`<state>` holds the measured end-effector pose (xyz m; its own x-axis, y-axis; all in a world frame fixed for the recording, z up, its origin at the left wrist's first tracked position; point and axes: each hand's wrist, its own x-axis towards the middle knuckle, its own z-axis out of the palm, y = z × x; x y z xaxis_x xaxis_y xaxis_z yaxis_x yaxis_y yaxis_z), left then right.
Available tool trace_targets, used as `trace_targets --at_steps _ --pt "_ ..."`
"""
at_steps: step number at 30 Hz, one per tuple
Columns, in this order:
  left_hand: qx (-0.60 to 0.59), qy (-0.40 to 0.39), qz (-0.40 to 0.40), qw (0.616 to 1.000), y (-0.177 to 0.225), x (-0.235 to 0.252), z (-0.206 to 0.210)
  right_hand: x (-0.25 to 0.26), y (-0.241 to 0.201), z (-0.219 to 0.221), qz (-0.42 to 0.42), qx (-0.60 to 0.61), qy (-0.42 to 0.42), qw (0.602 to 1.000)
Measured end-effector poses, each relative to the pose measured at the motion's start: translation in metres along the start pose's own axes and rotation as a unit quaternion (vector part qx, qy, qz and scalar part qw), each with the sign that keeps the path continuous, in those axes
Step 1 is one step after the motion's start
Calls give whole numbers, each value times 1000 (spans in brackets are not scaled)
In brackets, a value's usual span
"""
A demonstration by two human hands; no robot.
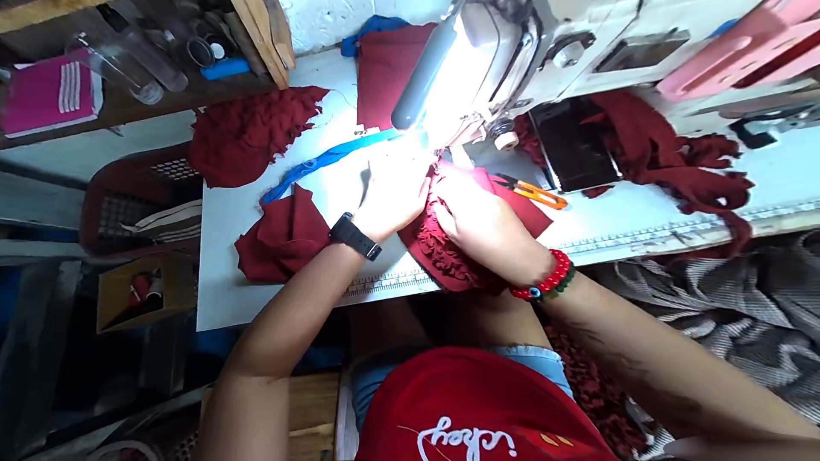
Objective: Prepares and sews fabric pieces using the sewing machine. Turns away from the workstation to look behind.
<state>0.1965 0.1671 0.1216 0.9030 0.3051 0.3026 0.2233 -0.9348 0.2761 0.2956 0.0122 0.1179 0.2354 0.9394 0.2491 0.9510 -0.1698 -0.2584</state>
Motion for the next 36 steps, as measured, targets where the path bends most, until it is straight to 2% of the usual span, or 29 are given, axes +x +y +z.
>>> trace_targets --at_steps 3,4,6,8,11,13,18,23,25,29,36 --pt "21 -3 105 994 2 -10 -2 -3 3 -1 10 12 -7 1000" --pt "32 -21 115 993 -1 -13 1 -5 5 -2 10 22 -6 1000" --pt "21 -8 130 991 -10 -17 8 -8 9 -3 3 30 -2 1000" --pt "0 20 128 992 -15 -19 14 -8 16 -8 1 38 1 999" --pt "7 -3 106 994 -14 -20 14 2 24 -26 29 116 16 993" --pt "20 -11 111 994 -13 -18 14 17 32 -23 41 132 27 990" --pt "18 7 115 993 -11 -20 11 24 48 -3 12 121 49 991" --pt "17 6 125 992 -10 -22 12 32 51 2 84 118 37 989" --pt "4 -1 119 993 -11 -22 13 31 51 4 66 111 41 991" --pt "3 -10 100 995 -13 -26 15 18 55 6 -32 46 46 997" --pt "12 -26 146 989 -18 -18 17 13 56 1 -89 4 33 996"
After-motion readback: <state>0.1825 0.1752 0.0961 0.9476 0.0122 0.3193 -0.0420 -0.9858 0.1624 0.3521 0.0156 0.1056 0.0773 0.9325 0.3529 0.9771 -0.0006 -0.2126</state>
